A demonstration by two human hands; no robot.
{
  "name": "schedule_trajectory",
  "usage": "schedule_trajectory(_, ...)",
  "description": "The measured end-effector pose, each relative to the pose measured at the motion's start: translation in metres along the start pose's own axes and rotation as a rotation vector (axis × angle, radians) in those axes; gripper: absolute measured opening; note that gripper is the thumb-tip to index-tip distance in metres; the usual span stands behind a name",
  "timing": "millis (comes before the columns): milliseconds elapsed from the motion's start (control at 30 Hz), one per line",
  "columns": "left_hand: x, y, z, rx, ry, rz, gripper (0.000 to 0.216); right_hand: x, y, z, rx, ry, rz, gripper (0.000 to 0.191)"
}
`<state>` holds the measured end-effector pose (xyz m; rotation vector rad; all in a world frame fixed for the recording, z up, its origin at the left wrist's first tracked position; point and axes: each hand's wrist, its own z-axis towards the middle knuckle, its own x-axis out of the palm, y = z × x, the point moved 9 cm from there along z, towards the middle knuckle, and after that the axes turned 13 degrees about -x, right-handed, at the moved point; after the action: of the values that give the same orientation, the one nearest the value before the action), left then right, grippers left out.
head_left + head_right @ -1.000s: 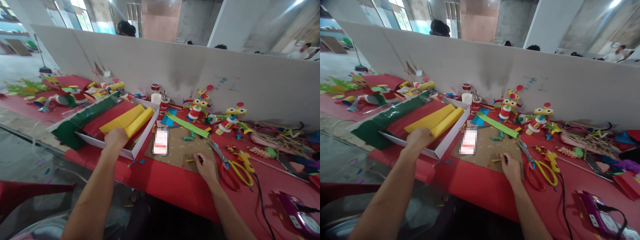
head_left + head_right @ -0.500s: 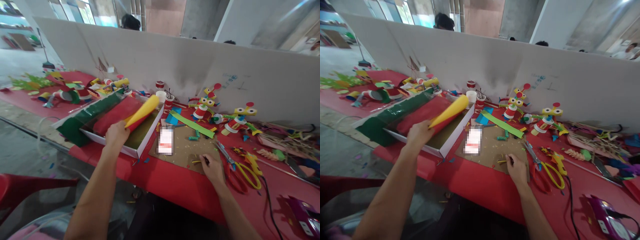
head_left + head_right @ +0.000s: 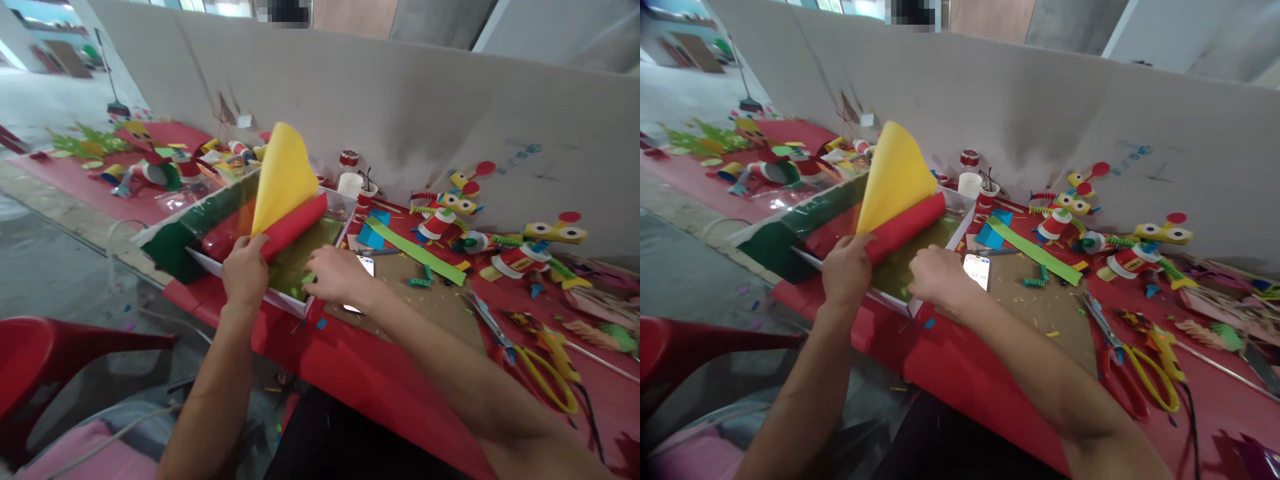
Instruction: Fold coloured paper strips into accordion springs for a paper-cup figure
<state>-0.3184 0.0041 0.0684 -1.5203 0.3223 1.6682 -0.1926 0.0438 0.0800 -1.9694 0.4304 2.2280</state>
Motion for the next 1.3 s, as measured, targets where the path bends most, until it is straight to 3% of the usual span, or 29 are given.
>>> schedule_trajectory(100,0.008,0.005,0.004,-0.019,0.054,0.04,0.038,0.044,0.0,0.035,0.098,0.404,-0.067,0.034)
schedule_trajectory(133,0.01,0.006,0.005,-0.025,0.056,0.047,0.038,0.056,0.001,0.041,0.109,0.492,-0.107,0.032)
schedule_trajectory(200,0.011,0.007,0.005,-0.022,0.051,0.059,0.039,0.07,0.007,0.052,0.061,0.542,-0.177,0.019)
schedule_trajectory(267,0.012,0.007,0.005,0.006,0.059,0.074,0.038,0.073,0.014,0.06,-0.039,0.485,-0.219,0.008)
schedule_trajectory(400,0.015,0.002,0.001,0.086,0.124,0.097,0.034,0.057,0.011,0.063,-0.229,0.345,-0.238,0.019)
schedule_trajectory(500,0.022,-0.005,-0.003,0.167,0.253,0.115,0.028,0.043,-0.014,0.065,-0.172,0.348,-0.228,0.021)
schedule_trajectory(633,0.028,-0.012,-0.006,0.216,0.381,0.102,0.051,0.03,-0.043,0.069,-0.064,0.308,-0.061,0.026)
schedule_trajectory(800,0.023,-0.021,-0.005,0.299,0.45,-0.175,0.061,0.015,-0.065,0.078,0.048,0.045,0.102,0.022)
schedule_trajectory(867,0.019,-0.017,-0.001,0.274,0.384,-0.22,0.05,0.011,-0.068,0.079,0.078,-0.046,0.189,0.02)
schedule_trajectory(967,0.011,0.0,0.007,0.088,0.169,-0.172,0.018,-0.002,-0.068,0.075,0.072,-0.197,0.333,0.019)
schedule_trajectory(1067,-0.002,0.014,0.009,-0.069,-0.032,-0.222,0.017,-0.029,-0.074,0.051,0.129,-0.408,0.318,0.023)
schedule_trajectory(1100,-0.006,0.017,0.009,-0.103,-0.087,-0.256,0.017,-0.032,-0.076,0.043,0.168,-0.399,0.268,0.023)
schedule_trajectory(1133,-0.01,0.019,0.008,-0.131,-0.133,-0.29,0.017,-0.027,-0.074,0.038,0.195,-0.306,0.22,0.02)
schedule_trajectory(1200,-0.014,0.022,0.008,-0.176,-0.185,-0.345,0.017,0.001,-0.063,0.031,0.182,0.035,0.144,0.012)
schedule_trajectory(1267,-0.015,0.025,0.009,-0.216,-0.195,-0.375,0.017,0.027,-0.043,0.029,0.104,0.281,0.039,0.026)
schedule_trajectory(1300,-0.014,0.027,0.01,-0.239,-0.197,-0.38,0.017,0.034,-0.033,0.032,0.074,0.303,-0.042,0.031)
